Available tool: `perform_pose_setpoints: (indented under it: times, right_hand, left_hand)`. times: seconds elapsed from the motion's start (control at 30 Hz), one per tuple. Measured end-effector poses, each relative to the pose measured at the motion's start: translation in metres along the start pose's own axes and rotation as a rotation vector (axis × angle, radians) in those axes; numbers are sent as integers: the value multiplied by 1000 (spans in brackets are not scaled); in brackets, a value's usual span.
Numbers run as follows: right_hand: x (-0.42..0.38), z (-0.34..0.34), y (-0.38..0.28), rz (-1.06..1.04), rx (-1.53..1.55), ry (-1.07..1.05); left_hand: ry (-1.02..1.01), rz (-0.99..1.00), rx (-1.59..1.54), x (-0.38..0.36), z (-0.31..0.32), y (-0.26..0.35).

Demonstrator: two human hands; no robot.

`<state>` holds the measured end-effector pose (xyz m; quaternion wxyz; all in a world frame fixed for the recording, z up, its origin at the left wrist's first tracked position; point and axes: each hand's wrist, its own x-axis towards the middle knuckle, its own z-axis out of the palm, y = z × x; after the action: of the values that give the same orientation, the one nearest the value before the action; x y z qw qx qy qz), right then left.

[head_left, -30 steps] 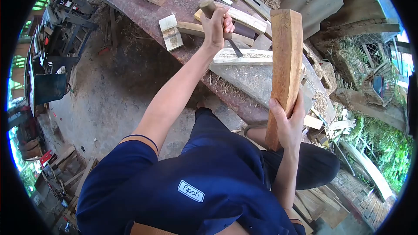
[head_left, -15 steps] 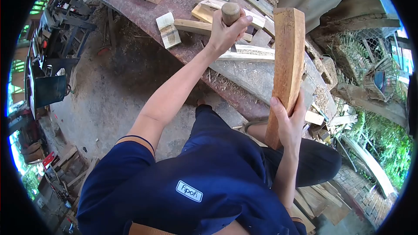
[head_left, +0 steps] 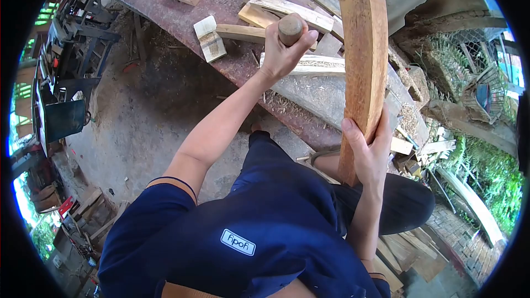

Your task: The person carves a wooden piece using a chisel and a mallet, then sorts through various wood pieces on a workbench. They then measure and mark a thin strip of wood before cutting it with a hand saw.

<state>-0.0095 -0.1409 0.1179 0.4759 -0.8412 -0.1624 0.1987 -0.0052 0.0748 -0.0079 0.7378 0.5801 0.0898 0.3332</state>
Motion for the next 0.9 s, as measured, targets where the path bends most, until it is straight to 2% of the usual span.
perform_pose_setpoints:
  times: [0.23,0.33,0.37,0.43,0.5,0.57,0.63,0.7,0.73,0.77,0.83,0.87,0.9]
  right_hand:
    - [9,9,-3,-90,-59,-61]
    - [5,4,-32,-17,69,-21]
    - [6,6,-30,-171,172,70]
    - [-1,3,-31,-206,269,138]
    - [1,7,-29,-259,248,167]
    - [4,10,-27,-163,-465,-35]
    - [3,8,-20,-260,-475,-22]
    - [-9,5,-25,-203,-286,35]
    - [-10,6,-25,-281,-194,94]
    - [-12,15,-29,-316,29,220]
    - [-15,16,-31,-223,-42,173]
    - [-8,16,-23,-297,-295,95]
    - [-2,16,-16,-366,-549,17]
  left_hand:
    - [46,-56,-33,5,-4,0]
    - [22,48,128,3,10,2]
    - [-17,64,158,-1,16,6]
    - [-89,241,186,-8,26,4]
    - [-144,190,215,-13,23,2]
    - [-130,402,272,-19,26,-11]
    - [-125,475,283,-19,26,-9]
    - [-222,354,320,-29,25,-6]
    - [-247,279,343,-31,24,-7]
    - [-246,276,347,-32,23,-9]
    - [-255,282,320,-31,24,-10]
    - [-164,367,309,-31,28,-10]
    - [-168,372,301,-32,31,-10]
